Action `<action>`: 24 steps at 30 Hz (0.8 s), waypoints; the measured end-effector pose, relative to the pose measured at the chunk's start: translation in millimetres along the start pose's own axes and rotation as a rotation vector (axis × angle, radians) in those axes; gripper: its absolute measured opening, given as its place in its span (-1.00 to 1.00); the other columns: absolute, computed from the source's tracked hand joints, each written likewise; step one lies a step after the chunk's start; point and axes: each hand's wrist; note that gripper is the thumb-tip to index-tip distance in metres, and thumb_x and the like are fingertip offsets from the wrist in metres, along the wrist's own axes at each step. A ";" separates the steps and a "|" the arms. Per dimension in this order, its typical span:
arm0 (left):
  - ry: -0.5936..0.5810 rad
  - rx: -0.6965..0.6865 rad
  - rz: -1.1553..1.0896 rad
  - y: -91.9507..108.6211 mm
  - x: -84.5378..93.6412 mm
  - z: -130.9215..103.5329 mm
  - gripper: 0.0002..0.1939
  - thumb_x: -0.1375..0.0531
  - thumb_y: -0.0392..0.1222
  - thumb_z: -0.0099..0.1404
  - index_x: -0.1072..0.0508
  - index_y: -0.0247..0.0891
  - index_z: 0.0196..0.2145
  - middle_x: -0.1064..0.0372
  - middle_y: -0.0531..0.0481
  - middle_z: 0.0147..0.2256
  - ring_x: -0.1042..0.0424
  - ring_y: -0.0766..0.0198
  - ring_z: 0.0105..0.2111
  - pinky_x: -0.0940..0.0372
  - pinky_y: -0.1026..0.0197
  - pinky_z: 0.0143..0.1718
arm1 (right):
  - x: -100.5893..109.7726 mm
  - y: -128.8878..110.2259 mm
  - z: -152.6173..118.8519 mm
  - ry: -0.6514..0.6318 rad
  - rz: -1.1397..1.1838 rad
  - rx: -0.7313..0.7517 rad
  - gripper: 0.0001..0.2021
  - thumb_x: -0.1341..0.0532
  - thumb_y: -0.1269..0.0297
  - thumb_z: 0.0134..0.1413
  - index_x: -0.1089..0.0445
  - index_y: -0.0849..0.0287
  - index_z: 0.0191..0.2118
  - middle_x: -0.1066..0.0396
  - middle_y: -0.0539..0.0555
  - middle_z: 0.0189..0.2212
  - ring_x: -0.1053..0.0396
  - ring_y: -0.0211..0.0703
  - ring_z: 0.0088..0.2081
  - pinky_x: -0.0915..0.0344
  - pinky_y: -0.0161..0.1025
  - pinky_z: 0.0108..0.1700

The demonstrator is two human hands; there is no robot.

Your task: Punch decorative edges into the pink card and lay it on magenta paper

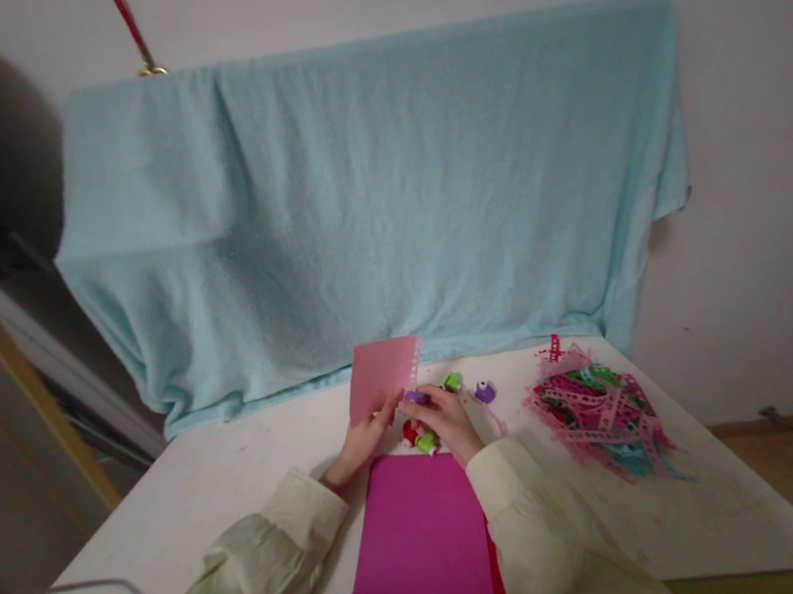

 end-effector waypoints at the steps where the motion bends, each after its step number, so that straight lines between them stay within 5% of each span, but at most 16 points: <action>1: -0.022 -0.006 0.004 0.8 0.4 0.1 -0.67 -0.14 0.05 0.23 -0.49 -0.24 -0.48 -0.35 0.03 -0.59 -0.38 0.24 -0.50 -0.28 0.26 -0.37 | -0.2 -0.1 -0.3 -0.004 0.005 0.003 -0.69 -0.37 0.06 -0.13 -0.41 0.18 -0.36 -0.33 -0.06 -0.64 -0.18 -0.32 -0.66 -0.06 -0.37 -0.64; 11: -0.107 0.000 0.033 8.3 3.7 -0.7 -0.68 -0.10 0.01 0.25 -0.49 -0.24 -0.45 -0.27 0.06 -0.60 -0.29 0.29 -0.55 -0.22 0.28 -0.41 | 0.0 1.8 2.2 -0.030 -0.013 0.019 -0.76 -0.34 0.13 -0.06 -0.39 0.18 -0.37 -0.33 -0.09 -0.63 -0.19 -0.36 -0.66 -0.04 -0.39 -0.63; 24: -0.161 0.158 0.015 -27.4 -6.7 2.2 -0.49 -0.02 0.19 0.25 -0.26 -0.23 -0.66 -0.25 0.07 -0.61 -0.26 0.30 -0.52 -0.18 0.26 -0.35 | 2.3 -3.7 0.0 -0.033 -0.133 0.026 -0.73 -0.29 0.05 -0.01 -0.37 0.17 -0.39 -0.35 -0.08 -0.61 -0.17 -0.37 -0.67 -0.04 -0.40 -0.64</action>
Point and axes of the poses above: each hand's wrist, its own z-axis towards the middle knuckle, its own x-axis out of the back of the hand, y = z × x
